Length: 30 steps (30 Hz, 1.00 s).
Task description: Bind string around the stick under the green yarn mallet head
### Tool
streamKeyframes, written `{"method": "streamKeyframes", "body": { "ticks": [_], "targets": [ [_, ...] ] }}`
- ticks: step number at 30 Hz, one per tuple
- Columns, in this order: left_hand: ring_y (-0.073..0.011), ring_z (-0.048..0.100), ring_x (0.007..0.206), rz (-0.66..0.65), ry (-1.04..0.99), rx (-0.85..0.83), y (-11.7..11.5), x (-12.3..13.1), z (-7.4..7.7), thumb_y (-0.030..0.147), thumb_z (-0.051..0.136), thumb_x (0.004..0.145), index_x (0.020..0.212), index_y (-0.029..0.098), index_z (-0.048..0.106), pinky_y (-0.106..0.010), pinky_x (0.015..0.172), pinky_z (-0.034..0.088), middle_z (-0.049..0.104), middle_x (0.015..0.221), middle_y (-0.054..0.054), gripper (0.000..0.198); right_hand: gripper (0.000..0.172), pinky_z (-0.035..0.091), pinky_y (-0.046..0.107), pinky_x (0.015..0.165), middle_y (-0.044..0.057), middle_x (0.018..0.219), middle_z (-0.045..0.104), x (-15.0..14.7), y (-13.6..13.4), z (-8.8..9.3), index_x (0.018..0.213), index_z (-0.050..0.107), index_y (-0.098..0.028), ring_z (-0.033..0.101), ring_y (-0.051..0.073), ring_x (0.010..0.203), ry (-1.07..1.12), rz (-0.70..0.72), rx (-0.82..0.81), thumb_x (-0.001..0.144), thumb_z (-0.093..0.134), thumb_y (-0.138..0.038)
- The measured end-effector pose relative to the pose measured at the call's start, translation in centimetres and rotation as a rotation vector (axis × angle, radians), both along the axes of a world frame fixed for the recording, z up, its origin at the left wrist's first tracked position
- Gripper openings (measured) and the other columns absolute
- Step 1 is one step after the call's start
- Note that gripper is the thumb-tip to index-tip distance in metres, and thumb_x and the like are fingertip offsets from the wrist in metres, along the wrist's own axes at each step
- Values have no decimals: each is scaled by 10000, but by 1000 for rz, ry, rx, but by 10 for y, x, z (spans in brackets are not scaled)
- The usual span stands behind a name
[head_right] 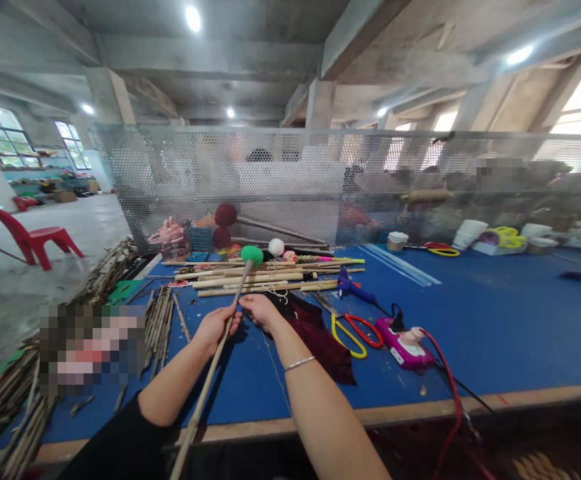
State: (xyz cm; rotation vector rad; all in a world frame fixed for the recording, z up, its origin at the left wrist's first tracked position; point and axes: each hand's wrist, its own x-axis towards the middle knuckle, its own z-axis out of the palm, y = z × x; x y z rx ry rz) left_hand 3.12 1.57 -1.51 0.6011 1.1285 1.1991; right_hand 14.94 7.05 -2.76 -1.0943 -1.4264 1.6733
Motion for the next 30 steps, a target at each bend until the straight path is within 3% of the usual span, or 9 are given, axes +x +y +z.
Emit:
{"method": "streamKeyframes", "body": {
  "ticks": [5,11,19,24,27,30],
  "targets": [
    [-76,532,437,-97,34,-29,-1,0,-4,303,528,774,749,93,545,-174,414,414,600,590,-53,212,221,61,182,317,-107,363,292,3,2,-2,682,519,-145,139,24,298,23,40,-26,690,570,-360],
    [-56,421,366,-55,489,172,3,-10,-13,364,729,530,634,111,571,-179,384,323,516,450,23,317,208,68,192,310,-101,335,303,-2,-3,4,634,502,-147,161,26,280,-53,-3,-13,692,575,-332],
    [-104,562,531,-226,218,70,2,-13,-6,420,722,522,701,109,576,-204,516,427,599,592,-42,388,205,82,170,305,-112,362,278,3,-1,2,679,499,-151,157,23,293,16,72,-55,685,587,-337],
    [-62,454,411,-202,355,167,5,-14,-16,422,726,509,651,126,546,-187,437,375,485,460,41,374,187,90,166,297,-106,343,282,-5,1,0,660,485,-155,167,23,280,-82,-9,-29,714,568,-313],
    [-58,444,409,-208,402,188,6,-19,-18,381,729,510,638,120,550,-190,439,375,496,472,36,342,212,90,158,297,-105,355,278,-5,3,6,662,488,-150,167,21,286,-122,75,-61,735,560,-336],
    [-83,518,478,-323,276,114,4,-24,-11,352,713,546,671,112,566,-209,506,424,558,539,-4,308,248,113,146,298,-103,391,289,0,8,11,684,503,-145,185,19,300,-169,216,-141,737,566,-379]
  ]
}}
